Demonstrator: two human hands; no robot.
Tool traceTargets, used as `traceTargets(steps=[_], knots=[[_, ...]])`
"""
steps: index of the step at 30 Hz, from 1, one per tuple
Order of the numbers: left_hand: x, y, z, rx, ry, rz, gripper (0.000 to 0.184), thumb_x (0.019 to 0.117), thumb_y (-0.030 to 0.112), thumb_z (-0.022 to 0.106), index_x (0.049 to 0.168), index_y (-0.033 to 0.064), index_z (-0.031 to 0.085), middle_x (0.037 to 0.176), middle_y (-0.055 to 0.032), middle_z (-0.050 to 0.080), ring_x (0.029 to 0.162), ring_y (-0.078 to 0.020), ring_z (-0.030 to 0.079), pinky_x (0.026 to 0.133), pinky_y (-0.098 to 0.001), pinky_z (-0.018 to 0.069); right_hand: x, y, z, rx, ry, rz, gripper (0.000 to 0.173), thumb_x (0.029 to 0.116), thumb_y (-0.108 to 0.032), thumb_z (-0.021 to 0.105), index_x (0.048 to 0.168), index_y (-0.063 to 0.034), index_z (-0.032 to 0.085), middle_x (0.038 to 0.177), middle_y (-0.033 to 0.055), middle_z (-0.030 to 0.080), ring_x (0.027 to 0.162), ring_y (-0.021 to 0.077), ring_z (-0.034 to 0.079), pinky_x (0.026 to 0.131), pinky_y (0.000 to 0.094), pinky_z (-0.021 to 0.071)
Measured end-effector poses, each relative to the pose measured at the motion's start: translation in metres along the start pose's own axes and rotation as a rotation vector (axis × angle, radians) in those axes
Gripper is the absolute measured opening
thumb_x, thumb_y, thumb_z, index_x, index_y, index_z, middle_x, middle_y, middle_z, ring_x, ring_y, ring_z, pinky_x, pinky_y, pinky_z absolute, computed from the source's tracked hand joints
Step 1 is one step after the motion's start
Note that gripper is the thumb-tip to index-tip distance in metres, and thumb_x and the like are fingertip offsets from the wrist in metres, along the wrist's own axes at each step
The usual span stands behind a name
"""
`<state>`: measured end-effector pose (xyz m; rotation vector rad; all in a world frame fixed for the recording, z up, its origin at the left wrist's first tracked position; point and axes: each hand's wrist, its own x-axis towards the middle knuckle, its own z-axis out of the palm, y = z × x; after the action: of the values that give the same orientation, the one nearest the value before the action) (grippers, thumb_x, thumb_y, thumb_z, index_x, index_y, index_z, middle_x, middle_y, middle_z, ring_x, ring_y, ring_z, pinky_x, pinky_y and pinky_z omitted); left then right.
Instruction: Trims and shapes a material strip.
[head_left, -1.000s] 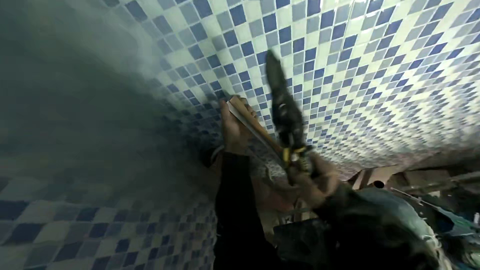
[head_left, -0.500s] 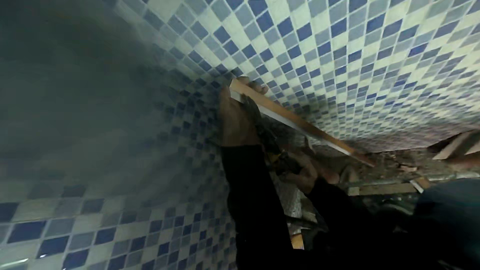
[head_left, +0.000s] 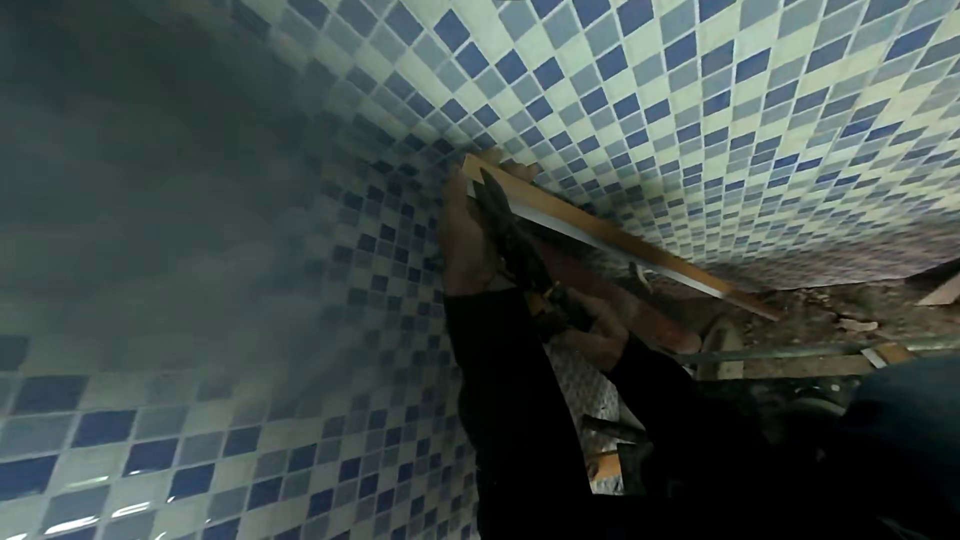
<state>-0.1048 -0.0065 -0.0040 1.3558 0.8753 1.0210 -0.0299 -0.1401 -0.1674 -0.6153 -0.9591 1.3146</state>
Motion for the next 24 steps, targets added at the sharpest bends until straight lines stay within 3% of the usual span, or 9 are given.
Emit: traceTargets(steps=[5,8,16,24], knots=[[-0.003,0.003,0.004,0.0,0.017,-0.038,0.064,0.1117,0.042,0.005,0.135,0.0067,0.053,0.113,-0.0134,0.074,0.109,-0.0269,0.071,0.091,-0.0443,0.0605,0.003,-0.013,-0.001,-0.002,-0.028,-0.006,0.046,0.0838,-0.005,0.067,0.129,-0.0015,0.061,0.101,0.0007,0.071,0.087,0.0036,0.068,0.078,0.0247,0.059],[-0.002,0.003,0.004,0.026,0.015,-0.014,0.064,0.1121,0.041,0.005,0.136,0.005,0.052,0.112,-0.0136,0.074,0.106,-0.0265,0.072,0.089,-0.0435,0.0613,0.006,-0.008,-0.005,-0.019,-0.063,-0.071,0.048,0.0859,-0.01,0.067,0.132,0.0004,0.058,0.105,0.0022,0.071,0.091,0.0045,0.068,0.082,0.0263,0.0596],[0.001,0.0,0.004,0.027,-0.01,-0.001,0.066,0.1117,0.042,0.004,0.133,0.0047,0.055,0.109,-0.015,0.075,0.105,-0.0288,0.073,0.083,-0.0422,0.0631,0.005,-0.001,0.001,0.195,-0.065,-0.011,0.044,0.0866,-0.001,0.063,0.13,-0.0056,0.06,0.106,0.0006,0.072,0.092,0.0065,0.069,0.082,0.0275,0.0592],[0.001,0.0,0.005,0.058,-0.003,0.007,0.068,0.1112,0.043,0.003,0.133,0.0057,0.055,0.111,-0.0142,0.075,0.107,-0.0279,0.072,0.091,-0.044,0.061,0.005,-0.01,-0.003,0.263,-0.124,0.13,0.045,0.0859,-0.002,0.062,0.131,-0.0091,0.06,0.104,-0.0012,0.072,0.092,0.0062,0.068,0.083,0.0277,0.0583]])
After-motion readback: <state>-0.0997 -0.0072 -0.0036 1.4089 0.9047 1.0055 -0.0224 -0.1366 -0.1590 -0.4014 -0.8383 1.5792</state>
